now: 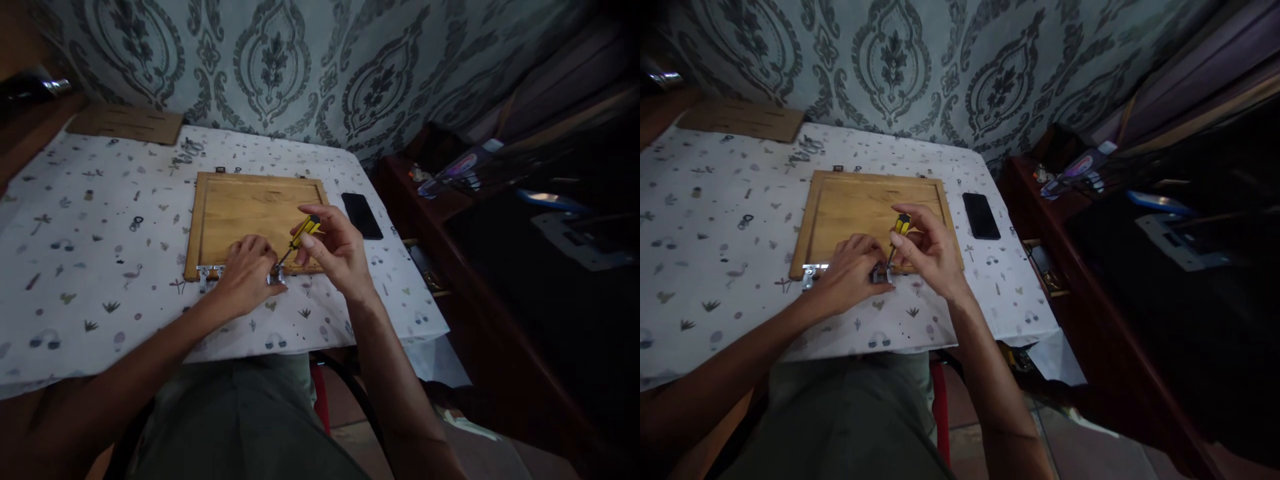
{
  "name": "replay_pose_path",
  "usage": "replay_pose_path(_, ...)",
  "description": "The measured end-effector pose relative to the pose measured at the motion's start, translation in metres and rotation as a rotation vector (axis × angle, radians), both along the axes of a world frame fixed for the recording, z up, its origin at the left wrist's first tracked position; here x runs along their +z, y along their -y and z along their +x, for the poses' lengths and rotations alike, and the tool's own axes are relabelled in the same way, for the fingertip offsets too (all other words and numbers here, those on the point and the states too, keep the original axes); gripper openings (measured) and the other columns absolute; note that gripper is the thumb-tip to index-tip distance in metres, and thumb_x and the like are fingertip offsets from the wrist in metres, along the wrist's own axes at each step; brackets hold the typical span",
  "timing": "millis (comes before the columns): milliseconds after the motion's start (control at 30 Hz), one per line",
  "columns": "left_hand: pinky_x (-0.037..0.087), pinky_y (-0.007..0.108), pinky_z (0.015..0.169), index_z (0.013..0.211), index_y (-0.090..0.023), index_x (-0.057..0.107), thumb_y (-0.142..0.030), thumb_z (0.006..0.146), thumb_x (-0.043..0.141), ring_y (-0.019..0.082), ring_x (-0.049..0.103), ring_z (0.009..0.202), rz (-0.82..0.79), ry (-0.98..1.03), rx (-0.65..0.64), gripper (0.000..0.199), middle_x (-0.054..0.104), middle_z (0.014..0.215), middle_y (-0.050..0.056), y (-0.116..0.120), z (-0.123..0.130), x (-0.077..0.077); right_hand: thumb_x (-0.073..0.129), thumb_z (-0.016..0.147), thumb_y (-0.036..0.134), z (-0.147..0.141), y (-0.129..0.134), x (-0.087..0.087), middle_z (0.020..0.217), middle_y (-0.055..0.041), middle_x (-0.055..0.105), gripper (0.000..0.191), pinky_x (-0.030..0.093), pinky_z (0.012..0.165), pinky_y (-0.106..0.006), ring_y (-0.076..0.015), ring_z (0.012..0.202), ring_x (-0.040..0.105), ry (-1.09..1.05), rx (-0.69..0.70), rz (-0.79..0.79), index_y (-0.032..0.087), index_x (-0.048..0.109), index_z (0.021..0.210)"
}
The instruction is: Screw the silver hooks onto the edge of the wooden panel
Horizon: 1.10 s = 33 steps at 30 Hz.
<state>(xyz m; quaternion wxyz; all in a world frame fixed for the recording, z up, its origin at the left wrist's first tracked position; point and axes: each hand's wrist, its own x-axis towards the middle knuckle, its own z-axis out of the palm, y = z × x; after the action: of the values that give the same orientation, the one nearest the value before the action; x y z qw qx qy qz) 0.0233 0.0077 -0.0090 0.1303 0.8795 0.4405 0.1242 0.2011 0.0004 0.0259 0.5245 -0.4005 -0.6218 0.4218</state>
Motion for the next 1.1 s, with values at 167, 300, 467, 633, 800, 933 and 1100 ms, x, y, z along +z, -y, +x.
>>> replay_pose_path(167, 0.043, 0.05, 0.096, 0.101, -0.014, 0.069, -0.044, 0.079, 0.083, 0.035, 0.051, 0.118, 0.007, 0.018, -0.01, 0.04, 0.062, 0.116, 0.012, -0.0007, -0.0009, -0.001, 0.076, 0.085, 0.052, -0.0011, 0.0023, 0.001, 0.096, 0.0003, 0.068, 0.035, 0.052, 0.044, -0.02, -0.0057, 0.05, 0.06, 0.034, -0.039, 0.013, 0.024, 0.066, 0.102)
replay_pose_path(300, 0.043, 0.049, 0.096, 0.102, -0.013, 0.069, -0.045, 0.078, 0.083, 0.035, 0.05, 0.118, 0.013, 0.009, -0.01, 0.042, 0.062, 0.115, 0.012, -0.0013, -0.0012, -0.0012, 0.083, 0.079, 0.047, -0.0029, 0.0017, 0.0003, 0.095, 0.0008, 0.073, 0.034, 0.047, 0.037, -0.018, -0.0032, 0.043, 0.053, 0.011, -0.112, 0.011, 0.022, 0.061, 0.086)
replay_pose_path(467, 0.043, 0.048, 0.095, 0.103, -0.013, 0.068, -0.046, 0.077, 0.084, 0.034, 0.051, 0.117, 0.021, -0.007, -0.016, 0.044, 0.062, 0.114, 0.012, -0.001, -0.0012, 0.0003, 0.088, 0.074, 0.042, -0.0037, 0.0003, 0.0009, 0.081, 0.0048, 0.072, 0.04, 0.046, 0.037, -0.017, -0.0041, 0.04, 0.054, -0.069, -0.073, -0.002, 0.024, 0.055, 0.088)
replay_pose_path(633, 0.042, 0.048, 0.094, 0.1, -0.013, 0.067, -0.046, 0.079, 0.082, 0.035, 0.05, 0.117, 0.039, -0.02, -0.02, 0.041, 0.061, 0.114, 0.012, 0.0007, -0.0011, 0.0014, 0.076, 0.087, 0.046, 0.0, 0.0017, 0.0023, 0.09, 0.0032, 0.072, 0.036, 0.054, 0.045, -0.02, -0.0055, 0.047, 0.061, -0.009, -0.037, 0.053, 0.028, 0.063, 0.116)
replay_pose_path(800, 0.041, 0.046, 0.094, 0.099, -0.015, 0.067, -0.045, 0.08, 0.081, 0.034, 0.05, 0.116, 0.05, -0.028, -0.02, 0.039, 0.061, 0.114, 0.012, 0.0016, -0.0014, 0.0003, 0.079, 0.085, 0.043, -0.0005, 0.0014, 0.0013, 0.097, 0.0008, 0.074, 0.029, 0.052, 0.042, -0.02, -0.0035, 0.045, 0.057, 0.015, -0.105, 0.092, 0.025, 0.069, 0.106)
replay_pose_path(933, 0.042, 0.047, 0.094, 0.102, -0.014, 0.067, -0.047, 0.08, 0.082, 0.034, 0.05, 0.116, 0.047, -0.032, -0.017, 0.042, 0.061, 0.114, 0.013, 0.0017, -0.0013, 0.0, 0.088, 0.075, 0.04, -0.0042, -0.0013, 0.0014, 0.087, 0.0023, 0.074, 0.033, 0.046, 0.036, -0.017, -0.0029, 0.041, 0.05, -0.027, -0.182, 0.094, 0.023, 0.064, 0.088)
replay_pose_path(1100, 0.042, 0.048, 0.095, 0.1, -0.013, 0.068, -0.046, 0.078, 0.084, 0.035, 0.051, 0.116, 0.044, -0.029, -0.013, 0.043, 0.061, 0.114, 0.013, 0.0014, -0.0007, 0.0006, 0.087, 0.076, 0.039, -0.0054, -0.0018, 0.0043, 0.086, 0.0029, 0.074, 0.033, 0.047, 0.037, -0.018, -0.004, 0.041, 0.054, -0.055, -0.113, 0.09, 0.024, 0.064, 0.094)
